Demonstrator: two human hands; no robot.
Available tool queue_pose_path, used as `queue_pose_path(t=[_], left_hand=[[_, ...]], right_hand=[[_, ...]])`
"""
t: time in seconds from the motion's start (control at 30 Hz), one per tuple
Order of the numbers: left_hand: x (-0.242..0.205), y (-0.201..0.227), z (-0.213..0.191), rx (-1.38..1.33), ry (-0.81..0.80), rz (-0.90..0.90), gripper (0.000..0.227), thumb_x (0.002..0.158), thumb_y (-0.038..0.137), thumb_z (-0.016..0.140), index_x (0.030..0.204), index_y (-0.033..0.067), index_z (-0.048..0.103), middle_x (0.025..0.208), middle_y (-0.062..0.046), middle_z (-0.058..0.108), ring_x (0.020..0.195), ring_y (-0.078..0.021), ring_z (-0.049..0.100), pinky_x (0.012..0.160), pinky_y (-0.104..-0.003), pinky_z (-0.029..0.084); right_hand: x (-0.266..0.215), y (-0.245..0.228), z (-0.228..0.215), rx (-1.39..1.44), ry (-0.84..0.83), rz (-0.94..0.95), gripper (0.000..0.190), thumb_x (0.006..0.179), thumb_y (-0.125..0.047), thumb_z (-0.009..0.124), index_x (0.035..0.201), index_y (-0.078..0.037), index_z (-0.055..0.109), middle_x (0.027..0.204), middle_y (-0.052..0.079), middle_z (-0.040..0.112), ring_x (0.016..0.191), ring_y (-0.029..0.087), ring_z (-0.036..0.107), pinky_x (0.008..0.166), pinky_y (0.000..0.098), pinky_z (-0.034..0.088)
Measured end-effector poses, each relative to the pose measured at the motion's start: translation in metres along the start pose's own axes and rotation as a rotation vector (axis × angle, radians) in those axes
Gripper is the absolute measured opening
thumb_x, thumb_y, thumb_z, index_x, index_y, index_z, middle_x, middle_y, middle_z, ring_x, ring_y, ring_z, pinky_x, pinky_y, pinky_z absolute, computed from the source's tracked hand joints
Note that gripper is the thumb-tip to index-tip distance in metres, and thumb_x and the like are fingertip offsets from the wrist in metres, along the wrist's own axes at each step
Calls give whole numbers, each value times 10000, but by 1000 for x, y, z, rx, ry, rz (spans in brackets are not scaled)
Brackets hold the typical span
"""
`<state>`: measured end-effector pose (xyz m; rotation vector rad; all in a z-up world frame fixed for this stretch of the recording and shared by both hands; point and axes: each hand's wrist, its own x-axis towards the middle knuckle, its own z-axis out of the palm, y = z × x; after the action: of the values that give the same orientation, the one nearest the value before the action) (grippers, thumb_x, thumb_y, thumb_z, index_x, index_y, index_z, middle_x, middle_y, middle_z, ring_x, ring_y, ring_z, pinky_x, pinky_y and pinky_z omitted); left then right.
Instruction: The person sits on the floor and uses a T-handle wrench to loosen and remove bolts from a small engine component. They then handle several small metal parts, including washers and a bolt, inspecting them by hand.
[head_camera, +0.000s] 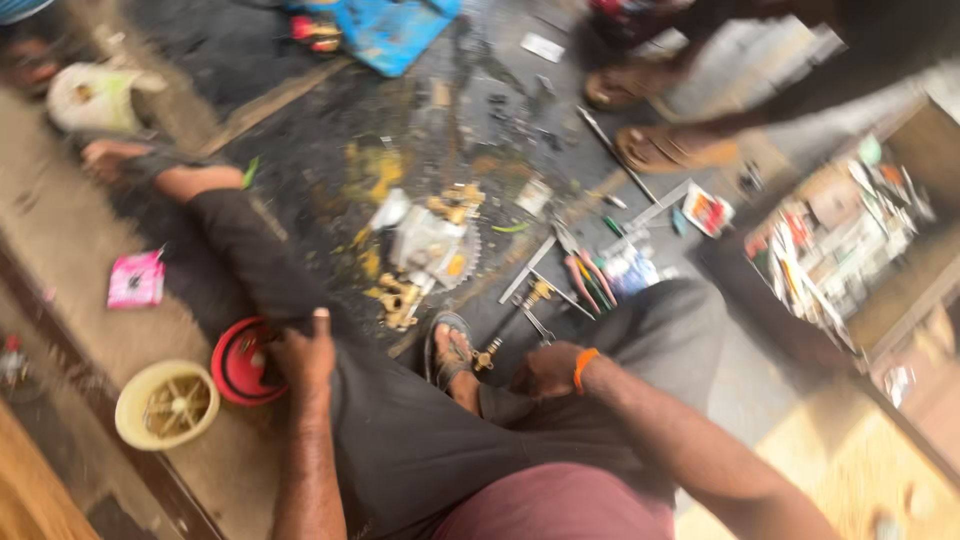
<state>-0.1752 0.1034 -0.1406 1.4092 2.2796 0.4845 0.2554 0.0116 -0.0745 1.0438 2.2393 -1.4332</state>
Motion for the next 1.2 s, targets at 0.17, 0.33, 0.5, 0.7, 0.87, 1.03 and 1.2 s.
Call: queue_pose_path(t=[0.17, 0.33, 0.5, 0.7, 0.87, 1.03, 1.2], left_hand=[[16, 27, -9, 215, -47, 18, 929, 982, 665, 602, 1472, -111, 457, 1548, -430, 294, 1453, -587, 301, 1166, -658, 327], [-18, 74, -19, 519, -21, -45, 1094, 827, 717, 672, 1522, -59, 338, 1565, -364, 297, 1400, -540, 351, 1021, -679, 429], [-32, 84, -30, 606, 38, -94, 983, 864, 700, 620, 1511, 0, 381, 1569, -276, 356, 1401, -484, 361, 1041, -660, 408], [-27, 80, -54, -6, -30, -178, 900, 903, 740, 541, 1502, 69, 526, 1559, -206, 479, 1456, -387, 440, 1195, -616, 308], [40, 135, -177, -1607, -280, 2, 1118, 854, 813, 462, 1642, 59, 219, 1585, -70, 383, 1479, -352, 426, 1176, -561, 400], [26, 200, -318, -2122, -358, 212, 1251, 839, 853, 468, 1601, 95, -173, 1589, -417, 379, 1270, -477, 593, 938, -486, 607], [10, 214, -356, -2205, -717, 733, 1202, 893, 843, 442, 1699, 95, -42, 1570, -314, 416, 1249, -402, 678, 946, -454, 631]], right_hand=[[-15, -1, -16, -166, 63, 262, 316, 884, -430, 638, 1085, -233, 782, 1097, 41, 768, 1074, 291, 712, 947, 538, 536], [-32, -15, -19, -206, 31, 466, 417, 916, -635, 583, 1022, -292, 795, 1121, 21, 750, 1160, 280, 661, 1135, 714, 265], [-16, -35, -16, -216, -60, 413, 551, 835, -720, 579, 1187, -341, 768, 1199, 12, 748, 1149, 295, 699, 1035, 439, 537], [-21, -50, -49, 572, -171, 54, 853, 834, -638, 632, 1539, -194, 451, 1399, 70, 647, 1337, 240, 593, 1143, 381, 479], [-17, -28, -79, 960, 104, -131, 783, 899, -522, 606, 1545, -117, 428, 1466, 176, 637, 1336, 334, 609, 1070, 455, 508], [8, 18, -37, 436, 119, 222, 793, 863, -498, 696, 1539, -161, 455, 1295, 167, 704, 1251, 274, 669, 1065, 376, 537], [12, 55, 0, 346, 35, 202, 791, 880, -570, 720, 1489, -128, 474, 1430, 143, 635, 1359, 235, 581, 1154, 353, 441]])
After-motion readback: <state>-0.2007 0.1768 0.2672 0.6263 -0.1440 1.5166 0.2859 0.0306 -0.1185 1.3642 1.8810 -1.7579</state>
